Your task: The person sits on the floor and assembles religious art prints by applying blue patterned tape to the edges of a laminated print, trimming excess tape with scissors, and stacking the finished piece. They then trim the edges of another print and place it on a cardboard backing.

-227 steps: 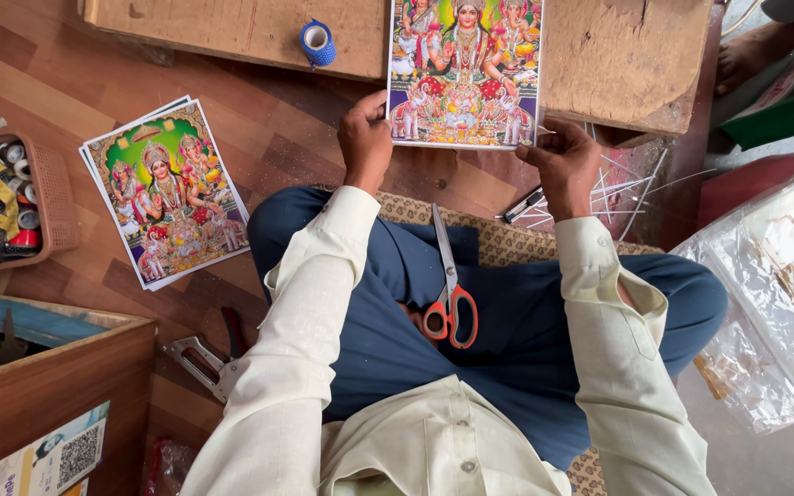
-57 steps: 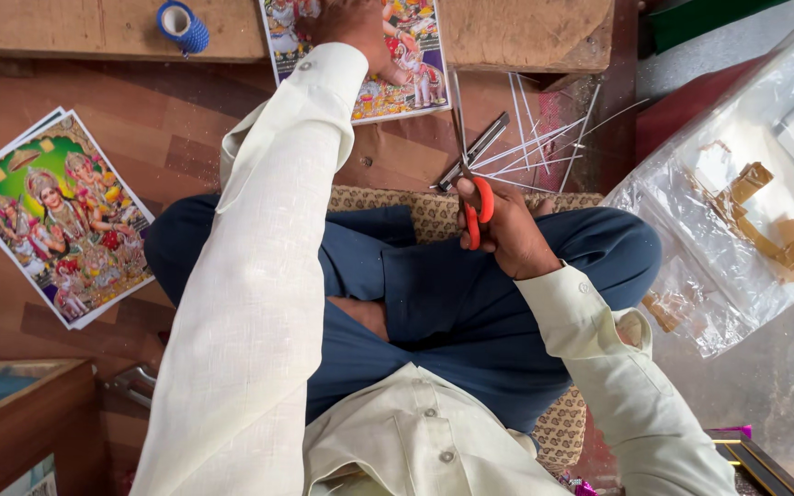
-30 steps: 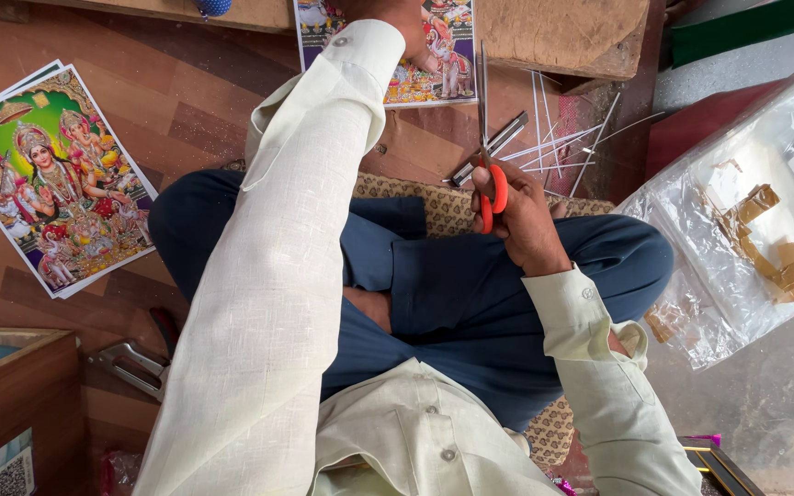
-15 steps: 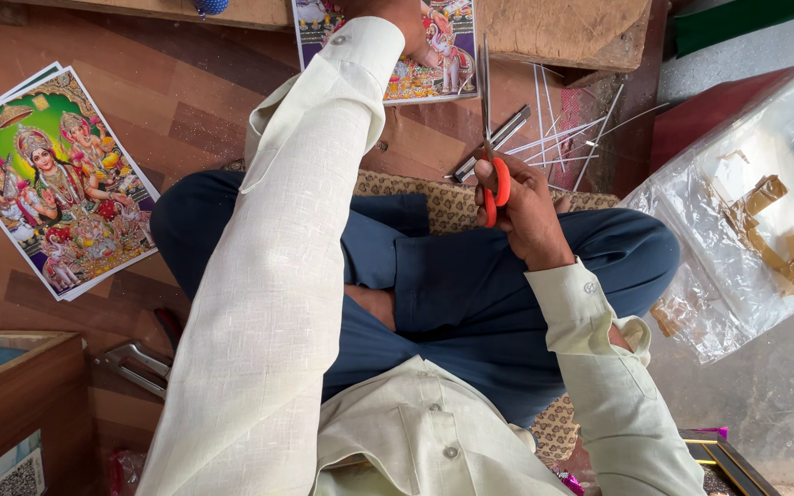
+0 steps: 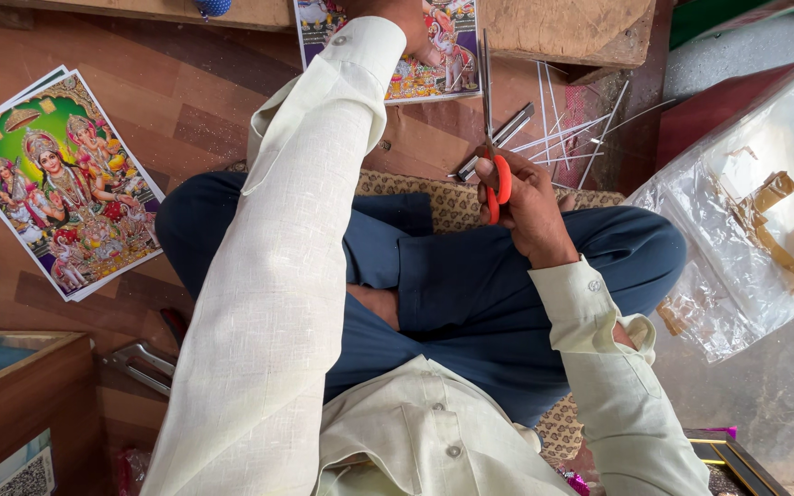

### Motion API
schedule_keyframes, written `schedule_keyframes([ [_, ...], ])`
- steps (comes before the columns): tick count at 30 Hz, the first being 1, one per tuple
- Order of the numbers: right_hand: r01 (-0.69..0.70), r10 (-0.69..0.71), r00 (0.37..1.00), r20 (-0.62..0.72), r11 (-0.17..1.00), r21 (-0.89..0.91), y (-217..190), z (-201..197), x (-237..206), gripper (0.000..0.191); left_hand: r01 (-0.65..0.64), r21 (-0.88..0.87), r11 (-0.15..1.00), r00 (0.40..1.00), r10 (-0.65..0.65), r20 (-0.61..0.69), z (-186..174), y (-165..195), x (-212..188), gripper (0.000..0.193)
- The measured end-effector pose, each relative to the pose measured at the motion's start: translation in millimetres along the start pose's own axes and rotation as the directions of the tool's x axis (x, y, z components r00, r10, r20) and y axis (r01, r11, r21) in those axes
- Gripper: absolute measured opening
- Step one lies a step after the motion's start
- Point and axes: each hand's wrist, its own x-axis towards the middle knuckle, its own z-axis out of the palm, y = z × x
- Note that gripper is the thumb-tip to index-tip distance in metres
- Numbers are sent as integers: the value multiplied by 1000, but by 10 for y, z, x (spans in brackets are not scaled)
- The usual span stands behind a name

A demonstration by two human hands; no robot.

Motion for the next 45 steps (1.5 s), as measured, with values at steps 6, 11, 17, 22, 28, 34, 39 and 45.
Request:
schedule_keyframes([
  [6, 3, -3, 1000, -3, 1000, 12, 34, -25, 16, 51, 35, -12, 999, 999, -34, 38, 5, 8, -30, 71],
  [11, 35, -35, 999, 16, 999, 13, 62, -45, 21, 54, 15, -63, 998, 1000, -13, 24, 29, 2, -29, 71],
  [17, 11, -11, 1000, -19, 1000, -5, 71, -45, 34, 58, 18, 3, 1000, 1000, -18, 22, -1, -11, -39, 72],
  [22, 3, -3, 1000, -27, 1000, 16, 84, -48, 43, 53, 32, -55, 998, 999, -31, 31, 4, -11, -17, 75],
  [28, -21, 21, 999, -38, 1000, -2, 53, -59, 75, 46, 17, 3, 1000, 1000, -17, -16, -19, 23, -43, 78],
  [34, -18, 16, 999, -49, 999, -35, 2, 3, 197, 47, -1, 121, 993, 992, 17, -128, -159, 64, -145, 92],
  [39, -13, 12, 999, -47, 1000, -13, -4, 9, 273, 46, -26, 102, 994, 980, 46, -195, -193, 79, -177, 96],
  [45, -12, 10, 998, -57, 999, -37, -13, 15, 282, 46, 2, 61, 998, 982, 10, -188, -194, 65, -162, 99],
])
